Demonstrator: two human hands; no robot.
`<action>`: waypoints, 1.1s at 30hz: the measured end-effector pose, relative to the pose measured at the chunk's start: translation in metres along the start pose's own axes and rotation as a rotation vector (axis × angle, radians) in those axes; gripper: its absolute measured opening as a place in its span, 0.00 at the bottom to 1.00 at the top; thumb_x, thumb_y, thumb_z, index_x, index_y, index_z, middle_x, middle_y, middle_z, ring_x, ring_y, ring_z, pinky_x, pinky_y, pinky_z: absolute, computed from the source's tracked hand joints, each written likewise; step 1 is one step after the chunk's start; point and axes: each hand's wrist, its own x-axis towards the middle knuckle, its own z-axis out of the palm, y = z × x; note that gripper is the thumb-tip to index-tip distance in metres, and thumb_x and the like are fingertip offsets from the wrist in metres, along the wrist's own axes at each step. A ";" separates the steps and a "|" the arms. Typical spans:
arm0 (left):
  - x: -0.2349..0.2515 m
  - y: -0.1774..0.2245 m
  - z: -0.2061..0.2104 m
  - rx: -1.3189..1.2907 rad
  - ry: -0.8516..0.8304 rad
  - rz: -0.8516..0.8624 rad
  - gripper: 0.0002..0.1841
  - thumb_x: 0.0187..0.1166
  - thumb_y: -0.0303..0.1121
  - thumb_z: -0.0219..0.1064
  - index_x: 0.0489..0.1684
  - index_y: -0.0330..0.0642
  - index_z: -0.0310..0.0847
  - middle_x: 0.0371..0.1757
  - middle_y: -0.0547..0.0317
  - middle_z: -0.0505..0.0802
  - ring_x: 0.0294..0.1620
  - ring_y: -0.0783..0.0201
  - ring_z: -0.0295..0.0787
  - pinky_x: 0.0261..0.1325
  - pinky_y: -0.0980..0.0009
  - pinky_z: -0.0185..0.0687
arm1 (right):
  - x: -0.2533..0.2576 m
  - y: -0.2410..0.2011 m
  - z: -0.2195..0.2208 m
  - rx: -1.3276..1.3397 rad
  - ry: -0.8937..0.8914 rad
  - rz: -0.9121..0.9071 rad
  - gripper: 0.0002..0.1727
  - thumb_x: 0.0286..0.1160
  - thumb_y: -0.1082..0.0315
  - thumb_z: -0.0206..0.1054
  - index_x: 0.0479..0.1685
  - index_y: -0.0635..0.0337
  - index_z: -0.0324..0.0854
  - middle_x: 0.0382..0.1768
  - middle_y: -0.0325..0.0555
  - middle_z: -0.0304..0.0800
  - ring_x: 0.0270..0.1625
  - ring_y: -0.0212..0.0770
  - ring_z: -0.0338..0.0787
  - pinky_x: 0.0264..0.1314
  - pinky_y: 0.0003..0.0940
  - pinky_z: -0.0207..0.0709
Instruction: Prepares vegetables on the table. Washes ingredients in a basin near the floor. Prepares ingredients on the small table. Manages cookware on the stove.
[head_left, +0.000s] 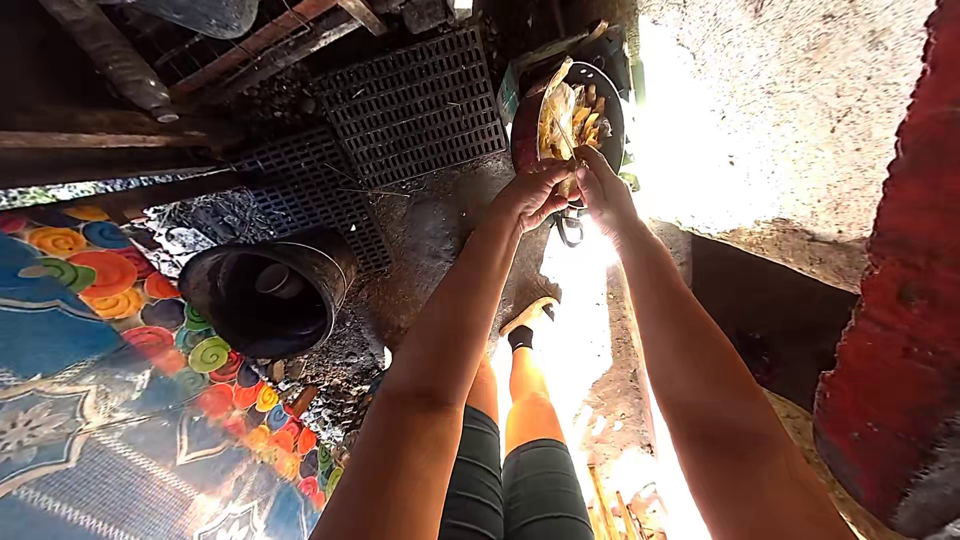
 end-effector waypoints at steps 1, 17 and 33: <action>0.001 -0.001 0.000 0.011 0.000 0.017 0.06 0.90 0.26 0.54 0.55 0.39 0.74 0.38 0.57 0.86 0.30 0.69 0.85 0.34 0.76 0.85 | 0.002 -0.001 0.001 0.007 0.008 0.006 0.28 0.96 0.59 0.45 0.86 0.68 0.65 0.68 0.67 0.84 0.59 0.50 0.89 0.66 0.47 0.78; -0.100 0.019 0.024 0.220 0.021 0.240 0.23 0.88 0.26 0.60 0.80 0.30 0.61 0.54 0.44 0.83 0.41 0.65 0.77 0.47 0.68 0.78 | -0.087 -0.072 0.003 0.269 0.096 0.106 0.41 0.89 0.42 0.38 0.92 0.63 0.54 0.38 0.47 0.83 0.28 0.32 0.77 0.31 0.35 0.77; -0.141 0.031 0.057 0.082 -0.132 0.270 0.08 0.92 0.29 0.51 0.57 0.38 0.74 0.37 0.64 0.86 0.33 0.75 0.81 0.42 0.77 0.81 | -0.111 -0.100 -0.023 0.290 0.033 0.005 0.41 0.87 0.46 0.44 0.94 0.62 0.47 0.40 0.44 0.83 0.27 0.25 0.72 0.28 0.24 0.70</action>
